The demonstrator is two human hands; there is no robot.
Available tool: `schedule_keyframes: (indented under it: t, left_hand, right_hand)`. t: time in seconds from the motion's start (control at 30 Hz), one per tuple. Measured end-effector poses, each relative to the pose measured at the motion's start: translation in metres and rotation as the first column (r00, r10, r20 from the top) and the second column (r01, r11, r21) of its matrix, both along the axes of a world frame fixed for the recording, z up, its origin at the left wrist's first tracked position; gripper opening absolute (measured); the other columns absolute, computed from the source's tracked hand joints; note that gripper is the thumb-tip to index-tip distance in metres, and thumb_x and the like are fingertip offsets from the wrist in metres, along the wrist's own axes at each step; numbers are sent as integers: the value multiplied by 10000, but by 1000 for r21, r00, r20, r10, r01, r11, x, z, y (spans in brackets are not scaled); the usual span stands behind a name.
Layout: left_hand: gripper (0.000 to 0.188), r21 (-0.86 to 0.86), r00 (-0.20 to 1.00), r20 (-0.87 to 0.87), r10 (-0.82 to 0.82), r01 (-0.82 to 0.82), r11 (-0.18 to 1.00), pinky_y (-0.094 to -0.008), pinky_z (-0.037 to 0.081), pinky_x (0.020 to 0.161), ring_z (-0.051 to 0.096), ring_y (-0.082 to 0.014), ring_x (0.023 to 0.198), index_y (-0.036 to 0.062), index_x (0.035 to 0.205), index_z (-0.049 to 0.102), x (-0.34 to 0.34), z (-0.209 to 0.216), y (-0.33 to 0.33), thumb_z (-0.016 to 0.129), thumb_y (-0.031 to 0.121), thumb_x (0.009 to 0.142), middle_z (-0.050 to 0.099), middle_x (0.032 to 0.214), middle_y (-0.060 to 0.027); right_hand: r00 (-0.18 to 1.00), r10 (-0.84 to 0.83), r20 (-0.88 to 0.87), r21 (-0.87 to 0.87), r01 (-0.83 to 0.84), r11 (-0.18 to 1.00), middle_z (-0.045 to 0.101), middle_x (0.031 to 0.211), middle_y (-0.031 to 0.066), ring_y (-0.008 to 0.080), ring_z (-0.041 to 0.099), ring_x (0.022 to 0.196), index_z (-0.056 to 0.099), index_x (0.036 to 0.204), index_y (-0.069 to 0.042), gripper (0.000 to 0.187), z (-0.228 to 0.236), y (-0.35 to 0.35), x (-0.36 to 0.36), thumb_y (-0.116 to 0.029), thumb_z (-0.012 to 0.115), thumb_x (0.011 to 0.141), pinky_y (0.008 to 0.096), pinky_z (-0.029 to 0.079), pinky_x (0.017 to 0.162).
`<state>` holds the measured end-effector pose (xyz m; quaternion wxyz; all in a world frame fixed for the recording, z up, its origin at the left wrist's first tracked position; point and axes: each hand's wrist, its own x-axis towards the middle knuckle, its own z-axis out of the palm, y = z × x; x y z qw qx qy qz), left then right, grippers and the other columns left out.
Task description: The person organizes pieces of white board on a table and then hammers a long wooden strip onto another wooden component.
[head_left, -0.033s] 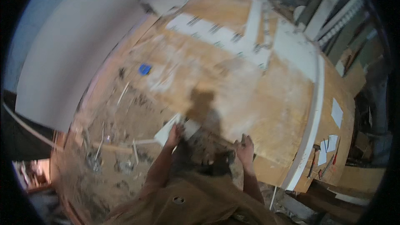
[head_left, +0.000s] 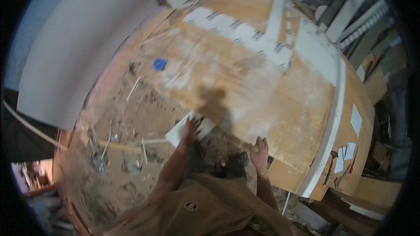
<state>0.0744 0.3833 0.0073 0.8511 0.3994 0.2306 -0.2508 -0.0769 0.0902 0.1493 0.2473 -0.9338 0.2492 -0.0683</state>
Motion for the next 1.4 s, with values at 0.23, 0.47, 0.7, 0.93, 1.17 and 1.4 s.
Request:
schedule_keyframes:
  t: [0.23,0.47,0.7,0.93,1.17,1.4]
  left_hand:
    - [659,107,985,-168,30,-12,994,-476,240,1070,314,-248,1339,128,1448,293,18,32,-45,363,543,941,311,1480,-65]
    - [862,-392,987,-112,-112,60,918,-525,90,1113,133,-246,1425,156,1502,60,7,70,-75,405,655,889,139,1552,-70]
    - [558,-119,955,-15,-297,293,949,-412,355,951,454,-213,1160,55,1304,434,28,74,-88,519,463,933,546,1195,-74]
    - [584,145,988,-89,-125,137,980,-400,444,839,587,-170,810,3,1340,388,38,41,-100,640,285,894,594,1015,-51]
    - [549,378,771,97,-629,556,740,-322,474,775,602,-179,847,-5,1308,494,64,67,-24,632,314,883,635,1009,-77]
    - [609,841,299,-25,-954,523,141,-405,464,876,619,-317,994,-36,1292,488,93,-53,207,586,383,861,619,1139,-230]
  right_hand:
    - [981,7,-193,21,-3,1000,317,1409,318,432,315,1323,416,1339,17,596,5,32,7,-180,629,818,441,295,1089]
    - [970,20,-243,52,-7,999,311,1425,295,413,305,1335,408,1354,-3,585,7,42,10,-205,601,840,437,292,1096]
    - [949,-42,-311,55,62,997,292,1449,271,404,297,1341,402,1383,-77,625,12,33,10,-230,612,815,423,309,1095]
    - [969,9,-247,56,5,998,309,1441,270,401,317,1334,415,1381,-105,634,4,45,13,-249,607,794,470,305,1082]
    - [960,265,-90,128,-253,959,477,1335,173,351,442,1237,445,1355,-119,578,33,89,76,-182,555,792,504,347,1023]
    - [950,247,191,246,-290,925,529,1257,176,346,490,1163,550,1235,-82,424,22,200,228,-133,563,814,446,414,950]
